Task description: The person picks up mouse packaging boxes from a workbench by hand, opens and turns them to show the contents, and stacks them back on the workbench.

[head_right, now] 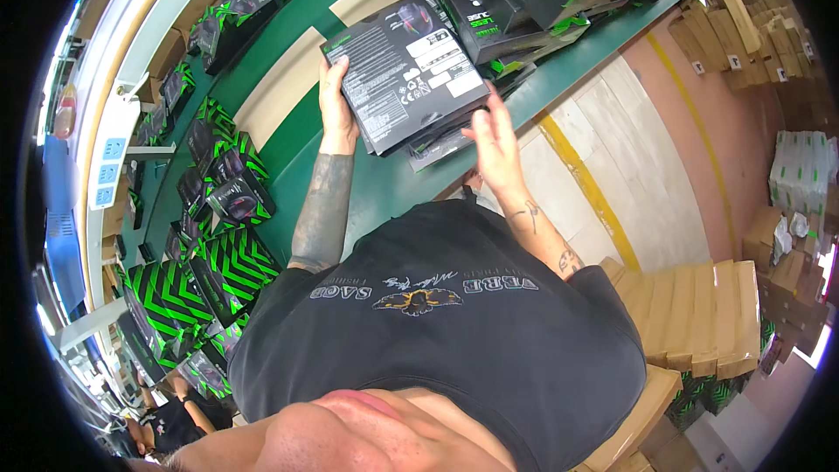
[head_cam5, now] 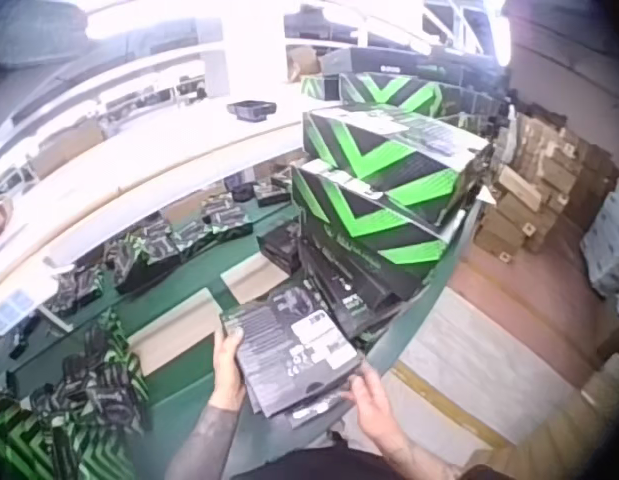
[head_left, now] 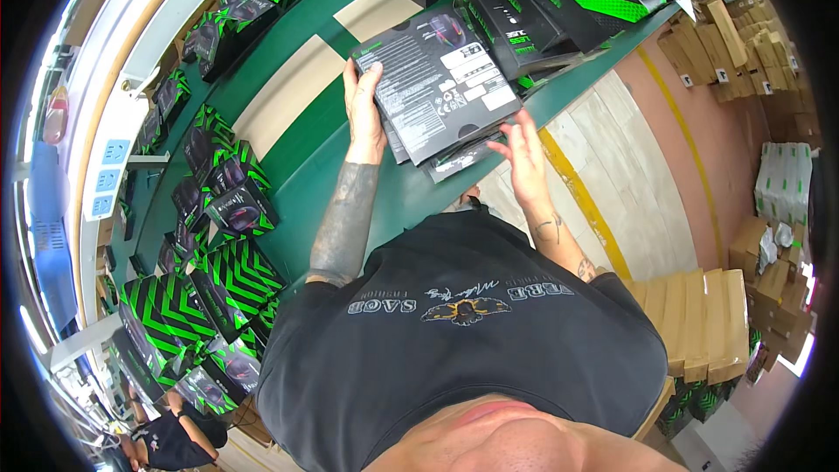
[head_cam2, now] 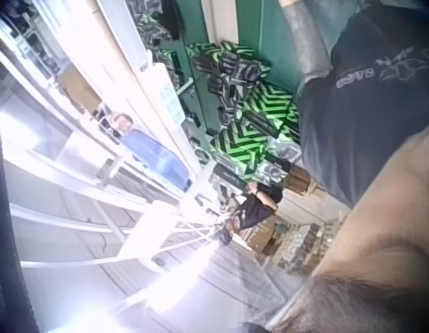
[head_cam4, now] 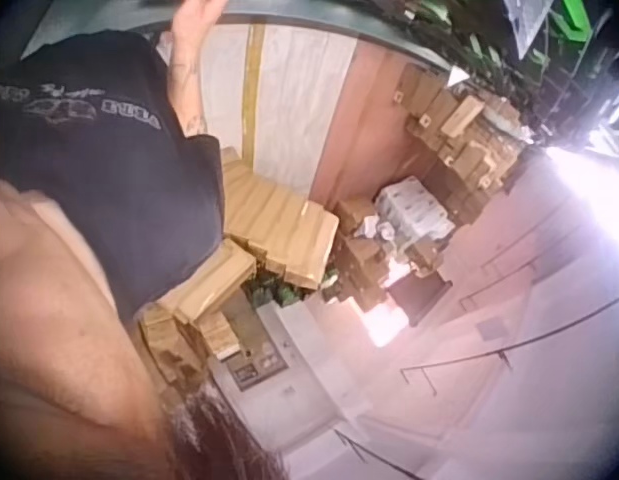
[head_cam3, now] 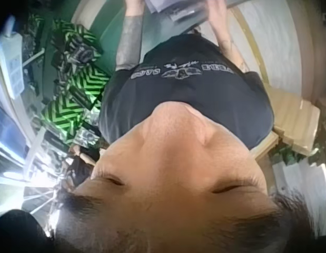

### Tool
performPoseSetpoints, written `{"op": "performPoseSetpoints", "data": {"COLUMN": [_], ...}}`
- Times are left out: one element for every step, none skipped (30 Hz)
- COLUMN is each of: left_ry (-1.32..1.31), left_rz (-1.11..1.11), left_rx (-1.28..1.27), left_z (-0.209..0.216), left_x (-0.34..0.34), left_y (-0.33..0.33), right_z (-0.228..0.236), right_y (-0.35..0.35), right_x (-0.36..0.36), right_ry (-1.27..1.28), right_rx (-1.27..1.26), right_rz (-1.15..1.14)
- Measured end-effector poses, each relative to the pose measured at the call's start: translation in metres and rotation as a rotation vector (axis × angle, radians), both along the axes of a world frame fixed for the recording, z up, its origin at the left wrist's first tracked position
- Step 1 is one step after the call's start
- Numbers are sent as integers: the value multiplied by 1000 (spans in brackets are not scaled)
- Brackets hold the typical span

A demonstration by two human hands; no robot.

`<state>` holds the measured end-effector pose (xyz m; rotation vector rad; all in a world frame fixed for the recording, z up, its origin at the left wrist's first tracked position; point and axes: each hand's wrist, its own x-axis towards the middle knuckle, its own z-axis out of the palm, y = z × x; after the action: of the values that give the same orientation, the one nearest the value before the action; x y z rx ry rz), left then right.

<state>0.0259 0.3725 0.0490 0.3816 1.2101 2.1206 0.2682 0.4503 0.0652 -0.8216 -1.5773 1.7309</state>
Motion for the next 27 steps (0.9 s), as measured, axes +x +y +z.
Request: {"op": "performPoseSetpoints", "data": {"left_ry": [-15, -9, -3, -10, 20, 33, 30, 150, 239, 264, 271, 389, 473, 614, 887, 1113, 1277, 1404, 1495, 1419, 1396, 1193, 1027, 1020, 977, 989, 980], "left_rz": [36, 78, 122, 162, 196, 236, 295, 304, 284, 297, 310, 287, 251, 138, 17, -110, -216, -382, -500, -570, -674, -683, -557, -330, -65, 106, 267], "left_rx": [48, 65, 83, 83, 109, 106, 71, 97, 272, 363, 461, 430, 407, 450, 511, 503, 413, 179, -1, -119, -235, -166, -52, -210, -321, -585, -854], "left_z": [-2, -3, -2, 3, 9, 18, 29, 43, 56, 70, 82, 95, 106, 115, 120, 127, 130, 134, 135, 134, 131, 126, 120, 110, 99, 84, 70], "left_x": [5, 12, 21, 29, 37, 45, 52, 55, 60, 62, 63, 66, 71, 67, 54, 47, 48, 54, 60, 61, 66, 60, 53, 52, 50, 47, 46], "left_y": [1, -1, -5, -10, -16, -27, -41, -60, -81, -104, -124, -152, -175, -191, -200, -210, -218, -231, -238, -244, -249, -253, -256, -256, -254, -248, -241], "right_z": [7, 12, 18, 23, 28, 35, 41, 49, 55, 64, 70, 69, 69, 69, 68, 66, 64, 62, 64, 62, 58, 53, 41, 29, 17, 6, -3], "right_y": [-1, -2, -5, -10, -15, -21, -30, -35, -43, -45, -45, -54, -67, -79, -86, -90, -94, -99, -100, -105, -109, -113, -110, -106, -103, -105, -105], "right_x": [-6, -8, -7, -2, 1, 8, 14, 19, 24, 28, 26, 17, 9, 1, -8, -20, -32, -40, -40, -43, -47, -51, -72, -93, -113, -117, -122], "right_ry": [-4, -14, -25, -31, -36, -91, -117, -98, -28, -45, -51, 92, 215, 345, 317, 297, 268, 219, 192, 199, 172, 183, 81, -38, -142, -24, 68], "right_rx": [12, 10, 22, 36, 50, 149, 299, 335, 306, 477, 654, 323, -22, -351, -592, -810, -1024, -1236, -1366, -922, -728, -674, -777, -811, -751, -783, -793], "right_rz": [36, -11, -19, -23, -16, 15, 57, 136, 197, 321, 433, 585, 709, 828, 790, 761, 726, 663, 658, 744, 779, 775, 759, 711, 689, 695, 761]}}
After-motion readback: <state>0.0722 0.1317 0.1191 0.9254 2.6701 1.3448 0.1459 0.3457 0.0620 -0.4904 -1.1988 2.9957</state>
